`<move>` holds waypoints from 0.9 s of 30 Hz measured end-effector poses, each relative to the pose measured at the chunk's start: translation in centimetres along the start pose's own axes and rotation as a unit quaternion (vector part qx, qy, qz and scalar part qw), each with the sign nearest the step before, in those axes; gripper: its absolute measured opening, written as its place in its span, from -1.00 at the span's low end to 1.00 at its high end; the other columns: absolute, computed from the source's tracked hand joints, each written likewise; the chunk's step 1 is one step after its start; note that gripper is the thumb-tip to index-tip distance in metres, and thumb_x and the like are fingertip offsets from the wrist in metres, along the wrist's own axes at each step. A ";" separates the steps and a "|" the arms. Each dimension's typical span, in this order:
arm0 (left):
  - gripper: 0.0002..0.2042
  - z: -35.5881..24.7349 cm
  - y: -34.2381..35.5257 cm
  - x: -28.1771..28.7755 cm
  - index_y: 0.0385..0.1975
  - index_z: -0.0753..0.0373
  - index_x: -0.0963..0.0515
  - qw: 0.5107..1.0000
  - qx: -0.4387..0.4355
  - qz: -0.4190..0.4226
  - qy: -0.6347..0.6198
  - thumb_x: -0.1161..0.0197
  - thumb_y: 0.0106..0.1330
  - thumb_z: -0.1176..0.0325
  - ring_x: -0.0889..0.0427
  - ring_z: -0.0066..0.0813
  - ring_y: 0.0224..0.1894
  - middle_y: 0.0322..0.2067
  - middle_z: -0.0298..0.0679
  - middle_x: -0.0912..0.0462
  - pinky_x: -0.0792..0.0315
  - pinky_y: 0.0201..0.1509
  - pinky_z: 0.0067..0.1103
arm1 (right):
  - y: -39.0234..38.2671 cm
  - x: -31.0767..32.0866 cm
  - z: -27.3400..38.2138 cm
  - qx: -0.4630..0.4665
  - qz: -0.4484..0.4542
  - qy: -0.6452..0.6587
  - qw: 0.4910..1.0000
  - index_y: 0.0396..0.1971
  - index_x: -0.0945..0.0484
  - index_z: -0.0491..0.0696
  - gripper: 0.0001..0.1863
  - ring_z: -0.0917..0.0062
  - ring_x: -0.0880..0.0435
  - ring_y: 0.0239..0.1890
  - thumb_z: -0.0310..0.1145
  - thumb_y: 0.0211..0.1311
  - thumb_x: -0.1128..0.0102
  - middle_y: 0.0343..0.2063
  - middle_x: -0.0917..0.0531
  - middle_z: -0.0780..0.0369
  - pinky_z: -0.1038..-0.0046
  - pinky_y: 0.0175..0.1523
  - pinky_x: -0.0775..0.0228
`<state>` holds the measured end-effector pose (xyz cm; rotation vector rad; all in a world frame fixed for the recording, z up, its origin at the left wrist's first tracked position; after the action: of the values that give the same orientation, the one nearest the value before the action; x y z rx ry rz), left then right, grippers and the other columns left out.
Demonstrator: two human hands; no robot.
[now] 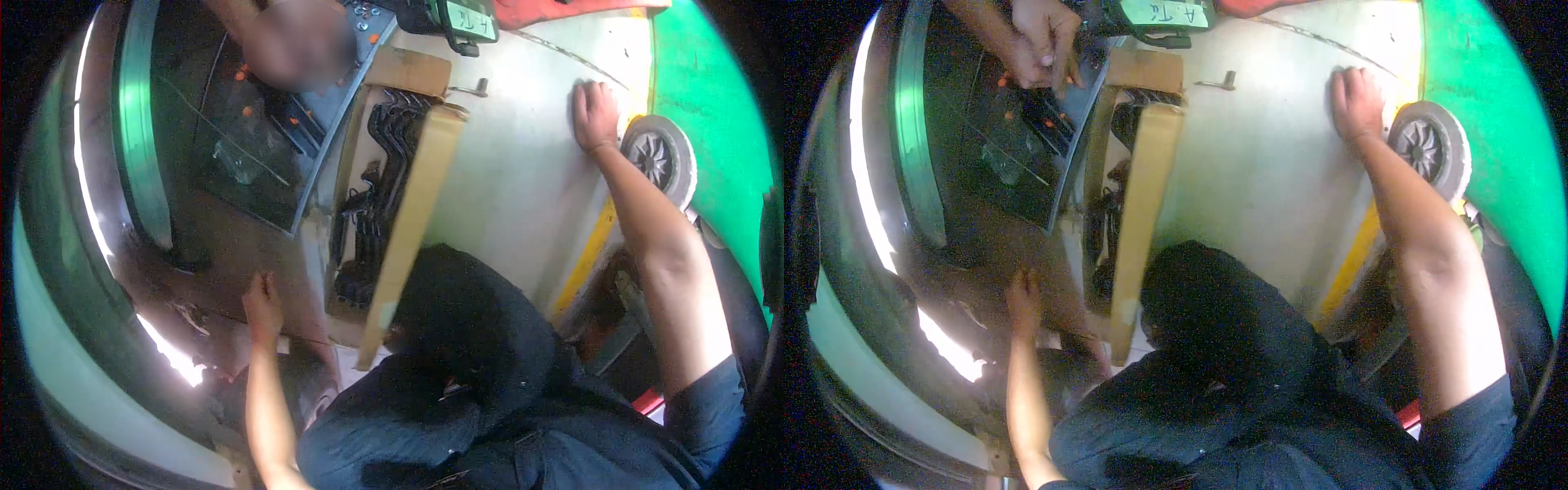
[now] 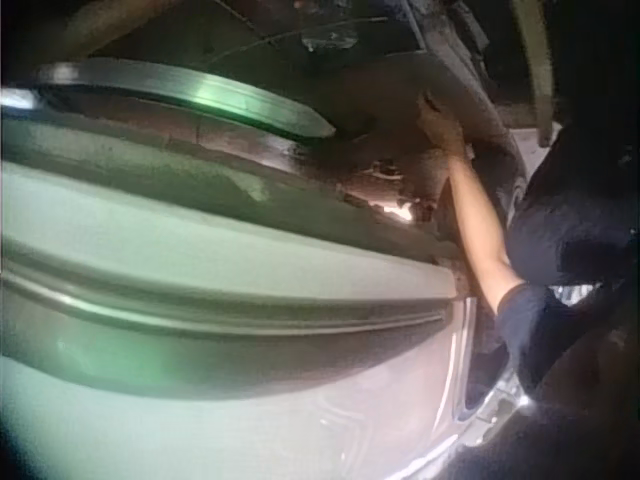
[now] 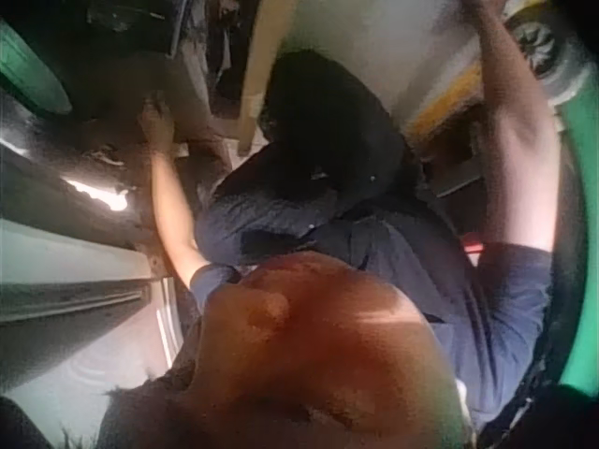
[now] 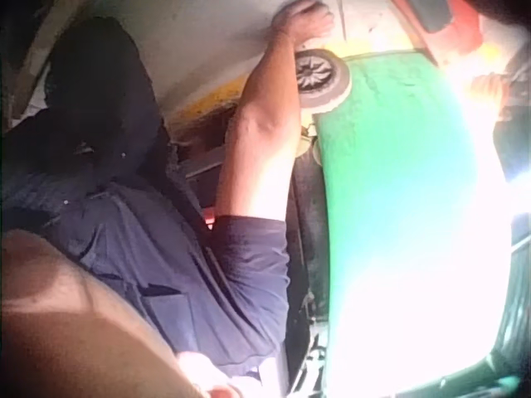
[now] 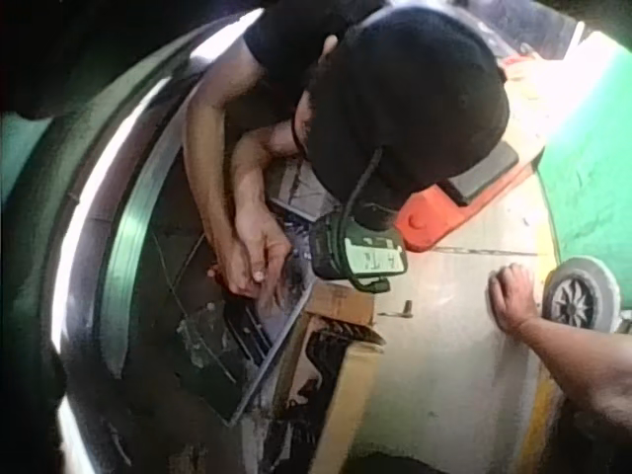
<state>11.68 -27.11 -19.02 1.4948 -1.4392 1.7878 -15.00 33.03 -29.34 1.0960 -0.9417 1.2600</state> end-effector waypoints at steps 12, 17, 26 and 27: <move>-0.88 -8.7 -16.9 9.9 -0.45 0.36 -0.54 0.963 -0.098 0.252 -0.002 -0.18 0.00 0.49 -0.52 -0.03 -0.34 -0.45 -0.01 -0.54 -0.42 -0.26 -0.37 | -1.2 -2.4 -0.7 -0.046 0.019 0.020 0.999 -0.28 -0.51 0.02 -0.75 0.20 -0.46 -0.11 -0.14 0.19 -0.01 -0.23 -0.51 0.12 0.13 0.01 -0.29; -0.81 -19.0 -19.5 14.6 -0.39 0.34 -0.51 0.954 -0.090 0.281 0.046 -0.06 -0.04 0.62 -0.51 -0.18 -0.24 -0.34 -0.11 -0.51 -0.38 -0.15 -0.48 | -0.5 -0.6 0.7 -0.010 -0.018 0.027 0.999 -0.33 -0.51 -0.01 -0.75 0.22 -0.41 -0.06 -0.14 0.21 0.00 -0.25 -0.51 0.15 0.13 0.05 -0.23; -0.72 -20.1 -15.8 14.4 -0.14 0.40 -0.52 0.948 -0.125 0.293 0.016 0.00 0.16 0.59 -0.52 -0.20 -0.07 -0.14 -0.06 -0.57 -0.34 0.11 -0.45 | -1.0 0.0 0.4 0.004 -0.028 0.080 0.996 -0.35 -0.49 -0.01 -0.81 0.26 -0.39 -0.11 -0.22 0.15 -0.06 -0.30 -0.48 0.16 0.17 0.04 -0.16; -0.73 -19.4 -15.4 14.6 -0.14 0.41 -0.52 0.951 -0.108 0.291 0.011 -0.01 0.18 0.57 -0.52 -0.22 -0.06 -0.14 -0.06 -0.57 -0.32 0.12 -0.46 | -1.3 0.0 0.5 0.006 -0.023 0.084 0.996 -0.35 -0.49 -0.01 -0.81 0.26 -0.39 -0.11 -0.22 0.15 -0.06 -0.30 -0.48 0.16 0.17 0.04 -0.16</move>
<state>9.76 -8.53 2.84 0.9946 -2.1445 1.8584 -13.73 32.60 -29.38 0.9981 -0.7795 1.2991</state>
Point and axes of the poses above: each hand's wrist, its own y-axis towards the middle knuckle, its own x-axis out of the back of the hand, z = x × y, the point moved 7 cm from there along y, towards the middle knuckle
